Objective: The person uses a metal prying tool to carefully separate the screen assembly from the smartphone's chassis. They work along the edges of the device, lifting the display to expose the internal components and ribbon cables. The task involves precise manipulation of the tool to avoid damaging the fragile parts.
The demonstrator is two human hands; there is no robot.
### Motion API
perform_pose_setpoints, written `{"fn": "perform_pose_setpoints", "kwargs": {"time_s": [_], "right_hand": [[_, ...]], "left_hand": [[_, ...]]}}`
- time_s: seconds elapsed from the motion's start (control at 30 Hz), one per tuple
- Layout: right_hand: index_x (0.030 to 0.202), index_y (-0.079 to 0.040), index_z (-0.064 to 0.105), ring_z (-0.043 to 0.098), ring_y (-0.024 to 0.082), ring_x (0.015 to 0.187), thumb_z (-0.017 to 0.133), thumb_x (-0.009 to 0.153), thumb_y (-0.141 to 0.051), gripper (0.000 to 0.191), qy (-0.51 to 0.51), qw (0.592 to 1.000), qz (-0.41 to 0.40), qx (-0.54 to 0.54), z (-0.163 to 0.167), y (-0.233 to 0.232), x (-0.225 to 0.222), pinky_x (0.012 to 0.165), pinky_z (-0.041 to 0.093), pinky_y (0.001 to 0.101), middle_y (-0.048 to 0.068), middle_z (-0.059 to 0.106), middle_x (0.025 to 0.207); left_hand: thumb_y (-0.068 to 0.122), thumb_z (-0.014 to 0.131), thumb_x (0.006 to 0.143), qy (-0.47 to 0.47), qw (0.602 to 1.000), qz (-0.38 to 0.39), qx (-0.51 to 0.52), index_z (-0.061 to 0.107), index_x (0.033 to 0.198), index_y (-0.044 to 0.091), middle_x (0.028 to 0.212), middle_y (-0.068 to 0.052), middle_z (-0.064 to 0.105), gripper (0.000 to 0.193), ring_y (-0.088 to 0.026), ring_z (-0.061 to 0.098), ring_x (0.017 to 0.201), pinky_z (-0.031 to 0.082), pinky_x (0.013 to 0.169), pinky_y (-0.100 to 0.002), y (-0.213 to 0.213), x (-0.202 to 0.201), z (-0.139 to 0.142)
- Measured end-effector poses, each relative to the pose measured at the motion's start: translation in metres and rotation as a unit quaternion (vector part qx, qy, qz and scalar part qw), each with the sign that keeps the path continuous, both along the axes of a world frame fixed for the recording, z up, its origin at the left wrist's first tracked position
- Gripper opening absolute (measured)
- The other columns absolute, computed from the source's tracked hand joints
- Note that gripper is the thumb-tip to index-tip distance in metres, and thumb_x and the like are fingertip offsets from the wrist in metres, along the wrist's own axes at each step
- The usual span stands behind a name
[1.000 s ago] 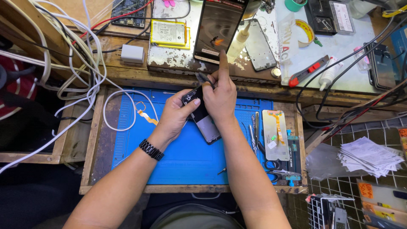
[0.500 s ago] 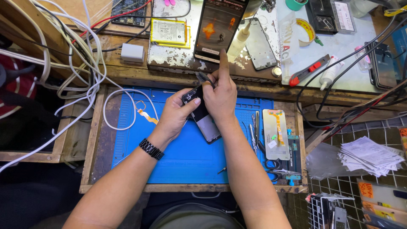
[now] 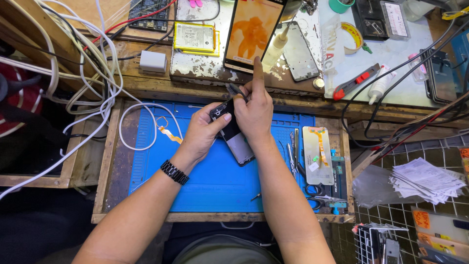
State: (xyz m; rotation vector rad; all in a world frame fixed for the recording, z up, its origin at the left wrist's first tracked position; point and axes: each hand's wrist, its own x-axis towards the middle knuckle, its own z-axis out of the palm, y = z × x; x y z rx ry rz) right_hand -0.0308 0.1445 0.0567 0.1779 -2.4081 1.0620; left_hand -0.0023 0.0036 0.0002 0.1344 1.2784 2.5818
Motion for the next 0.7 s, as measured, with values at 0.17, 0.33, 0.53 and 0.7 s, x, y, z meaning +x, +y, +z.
{"fn": "perform_pose_setpoints", "kwargs": {"time_s": [0.17,0.33,0.53,0.7], "right_hand": [[0.163,-0.008,0.030,0.066,0.022,0.069,0.061,0.082,0.000,0.086,0.000,1.000,-0.004,0.001,-0.0001,-0.0008,-0.0003,0.070,0.056,0.0359,0.007,0.064,0.077],[0.163,-0.009,0.030,0.065,0.022,0.070,0.061,0.082,0.000,0.088,0.011,1.000,-0.001,0.006,0.0000,0.0002,-0.0009,0.071,0.056,0.0357,0.007,0.064,0.078],[0.163,-0.009,0.031,0.065,0.023,0.069,0.061,0.081,0.000,0.087,-0.010,1.000,-0.009,0.006,0.0000,0.0005,-0.0003,0.069,0.055,0.0364,0.007,0.064,0.077],[0.162,-0.008,0.033,0.066,0.023,0.070,0.062,0.082,0.000,0.085,0.004,1.000,-0.003,0.006,-0.0023,0.0008,-0.0016,0.071,0.056,0.0366,0.007,0.064,0.079]], "left_hand": [[0.007,0.070,0.097,0.005,1.000,-0.001,-0.001,0.067,0.124,0.000,0.107,0.000,0.071,0.027,-0.006,0.063,0.094,0.053,0.086,-0.024,-0.0005,0.0001,0.0006],[0.006,0.070,0.097,0.003,1.000,0.002,0.002,0.067,0.123,0.000,0.106,0.000,0.071,0.027,-0.006,0.063,0.094,0.054,0.086,-0.024,0.0002,0.0003,0.0001],[0.006,0.070,0.098,0.006,1.000,0.001,0.000,0.067,0.124,0.000,0.107,-0.001,0.071,0.027,-0.006,0.063,0.094,0.053,0.086,-0.024,0.0003,-0.0003,-0.0006],[0.006,0.070,0.097,0.007,1.000,0.000,0.008,0.067,0.123,0.000,0.107,-0.001,0.072,0.027,-0.006,0.064,0.094,0.054,0.086,-0.024,0.0000,0.0000,0.0005]]}}
